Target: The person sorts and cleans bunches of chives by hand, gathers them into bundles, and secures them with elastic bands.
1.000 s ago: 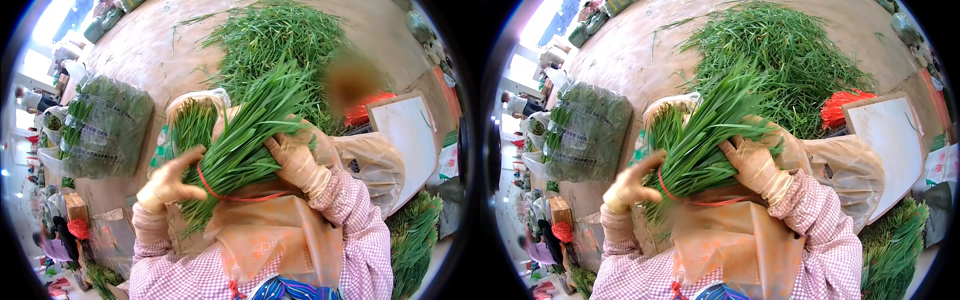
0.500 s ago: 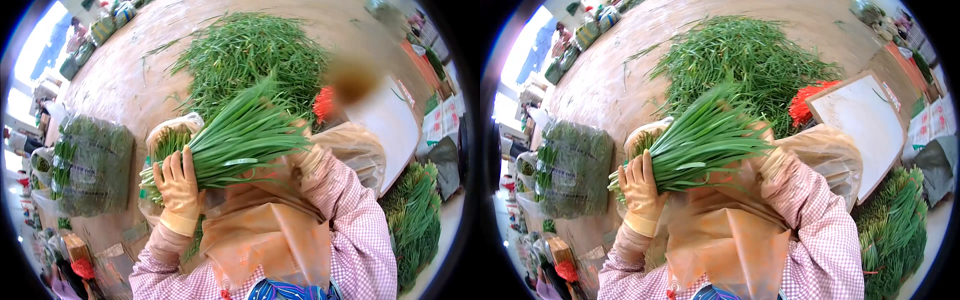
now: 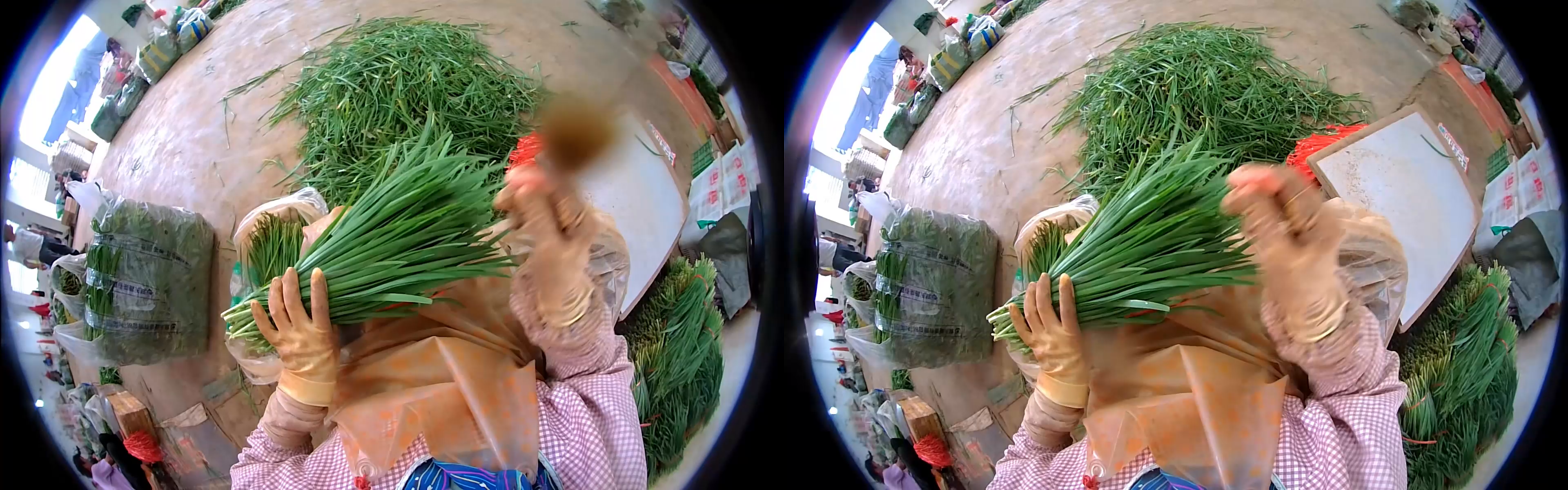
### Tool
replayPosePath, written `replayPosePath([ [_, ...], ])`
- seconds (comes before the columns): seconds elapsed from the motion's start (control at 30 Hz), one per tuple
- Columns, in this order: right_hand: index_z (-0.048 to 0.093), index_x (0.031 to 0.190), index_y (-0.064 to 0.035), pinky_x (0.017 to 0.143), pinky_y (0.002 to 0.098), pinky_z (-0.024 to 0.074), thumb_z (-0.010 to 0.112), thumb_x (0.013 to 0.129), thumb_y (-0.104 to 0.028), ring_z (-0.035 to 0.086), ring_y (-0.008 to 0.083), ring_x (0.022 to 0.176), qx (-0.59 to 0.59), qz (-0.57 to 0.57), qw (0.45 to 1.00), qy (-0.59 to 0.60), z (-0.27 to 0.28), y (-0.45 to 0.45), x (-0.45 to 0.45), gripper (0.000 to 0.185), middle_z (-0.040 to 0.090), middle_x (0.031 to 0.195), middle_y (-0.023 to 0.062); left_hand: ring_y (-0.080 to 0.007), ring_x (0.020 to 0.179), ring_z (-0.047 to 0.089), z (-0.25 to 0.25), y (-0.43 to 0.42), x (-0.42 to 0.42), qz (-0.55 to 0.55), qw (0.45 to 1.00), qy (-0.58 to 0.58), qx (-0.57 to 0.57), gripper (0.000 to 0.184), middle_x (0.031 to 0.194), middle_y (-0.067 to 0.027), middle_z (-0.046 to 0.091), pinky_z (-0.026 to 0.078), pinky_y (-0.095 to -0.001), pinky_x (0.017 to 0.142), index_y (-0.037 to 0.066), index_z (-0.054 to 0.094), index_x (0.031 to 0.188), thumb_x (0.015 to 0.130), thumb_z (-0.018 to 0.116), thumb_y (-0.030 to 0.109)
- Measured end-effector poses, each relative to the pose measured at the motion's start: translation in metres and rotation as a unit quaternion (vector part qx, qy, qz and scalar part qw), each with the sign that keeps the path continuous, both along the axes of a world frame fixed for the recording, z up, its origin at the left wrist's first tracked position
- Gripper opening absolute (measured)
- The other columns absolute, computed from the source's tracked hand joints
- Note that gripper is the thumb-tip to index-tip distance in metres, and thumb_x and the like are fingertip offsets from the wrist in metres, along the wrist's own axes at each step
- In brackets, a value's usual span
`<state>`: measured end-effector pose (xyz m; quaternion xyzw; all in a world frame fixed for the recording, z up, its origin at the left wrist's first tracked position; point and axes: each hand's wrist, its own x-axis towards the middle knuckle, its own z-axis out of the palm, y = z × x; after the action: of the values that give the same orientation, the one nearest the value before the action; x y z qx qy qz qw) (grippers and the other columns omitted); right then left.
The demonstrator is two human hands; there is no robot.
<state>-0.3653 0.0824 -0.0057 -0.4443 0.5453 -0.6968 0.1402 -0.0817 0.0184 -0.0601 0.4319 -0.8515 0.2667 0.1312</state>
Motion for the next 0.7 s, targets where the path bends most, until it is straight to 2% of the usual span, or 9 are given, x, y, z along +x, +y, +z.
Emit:
replayPosePath([
  [0.1,0.061,0.113,-0.0107,0.085,0.0384,0.0487,0.064,0.086,-0.016,0.062,0.0205,0.096,0.004,0.154,0.885,0.438,0.003,-0.002,0.031,0.028,0.065,0.110,0.0071,-0.0326,0.116,0.054,-0.005,0.005,0.002,-0.004,1.000,0.006,-0.008,0.046,0.130,-0.0140,0.054,0.022,-0.0582,0.108,0.021,0.048,0.132,0.088,0.054,0.013],
  [0.17,0.051,0.130,-0.0182,0.103,0.0518,0.0337,0.067,0.078,-0.024,0.050,0.0276,0.121,0.012,0.151,0.811,0.565,-0.012,-0.011,0.067,0.055,0.054,0.130,0.0080,-0.0332,0.119,0.052,-0.007,0.014,0.000,-0.002,0.999,0.035,0.013,0.047,0.133,-0.0151,0.052,0.017,-0.0585,0.110,0.021,0.047,0.133,0.087,0.054,0.013],
  [0.23,0.029,0.148,-0.0218,0.103,0.0541,0.0316,0.075,0.068,-0.032,0.044,0.0355,0.126,0.102,0.188,0.795,0.568,-0.018,-0.031,0.071,0.093,0.047,0.134,0.0155,-0.0343,0.128,0.044,0.010,0.025,-0.001,-0.008,0.993,0.047,0.105,0.053,0.139,-0.0164,0.046,0.009,-0.0559,0.114,0.017,0.049,0.133,0.081,0.060,0.018],
  [0.33,0.027,0.148,-0.0192,0.097,0.0497,0.0388,0.083,0.058,-0.032,0.048,0.0356,0.120,0.197,0.229,0.804,0.512,-0.048,-0.055,0.067,0.106,0.050,0.130,0.0165,-0.0338,0.123,0.049,0.027,0.040,0.012,-0.010,0.975,0.122,0.187,0.048,0.131,-0.0158,0.053,0.010,-0.0537,0.115,0.012,0.056,0.126,0.079,0.063,0.018],
  [0.4,0.034,0.144,-0.0174,0.094,0.0443,0.0440,0.087,0.052,-0.025,0.052,0.0350,0.113,0.185,0.237,0.841,0.449,-0.064,-0.059,0.063,0.108,0.053,0.124,0.0145,-0.0311,0.099,0.062,0.021,0.054,0.038,-0.269,0.913,0.213,0.219,0.032,0.106,-0.0109,0.066,0.042,-0.0478,0.096,0.007,0.067,0.105,0.073,0.069,0.012],
  [0.53,0.044,0.136,-0.0162,0.096,0.0420,0.0441,0.087,0.049,-0.014,0.053,0.0333,0.111,0.099,0.247,0.907,0.325,-0.091,-0.055,0.058,0.097,0.056,0.121,0.0107,-0.0276,0.085,0.063,-0.038,0.050,0.057,-0.096,0.881,0.358,0.294,0.032,0.093,-0.0112,0.066,0.051,-0.0378,0.076,0.002,0.064,0.102,0.071,0.071,0.005],
  [0.57,0.044,0.136,-0.0162,0.096,0.0420,0.0441,0.087,0.049,-0.014,0.053,0.0333,0.111,0.098,0.243,0.907,0.330,-0.094,-0.052,0.060,0.097,0.056,0.121,0.0107,-0.0279,0.084,0.063,-0.021,0.046,0.051,0.015,0.787,0.469,0.401,0.037,0.099,-0.0145,0.064,0.052,-0.0368,0.070,0.001,0.063,0.105,0.069,0.073,0.003],
  [0.67,0.048,0.132,-0.0079,0.096,0.0386,0.0459,0.085,0.056,-0.007,0.056,0.0318,0.114,0.086,0.225,0.926,0.292,-0.094,-0.043,0.068,0.084,0.056,0.125,0.0151,-0.0245,0.087,0.062,-0.024,0.023,0.038,-0.144,0.952,0.227,0.144,0.050,0.110,-0.0143,0.060,0.051,-0.0371,0.072,0.001,0.057,0.116,0.070,0.076,0.004],
  [0.7,0.048,0.132,-0.0079,0.096,0.0386,0.0459,0.085,0.056,-0.007,0.056,0.0318,0.114,0.081,0.224,0.925,0.298,-0.093,-0.039,0.071,0.084,0.056,0.125,0.0151,-0.0230,0.090,0.061,-0.014,0.024,0.011,-0.127,0.754,0.556,0.327,0.055,0.115,-0.0131,0.058,0.051,-0.0363,0.076,0.001,0.054,0.120,0.070,0.078,0.006],
])
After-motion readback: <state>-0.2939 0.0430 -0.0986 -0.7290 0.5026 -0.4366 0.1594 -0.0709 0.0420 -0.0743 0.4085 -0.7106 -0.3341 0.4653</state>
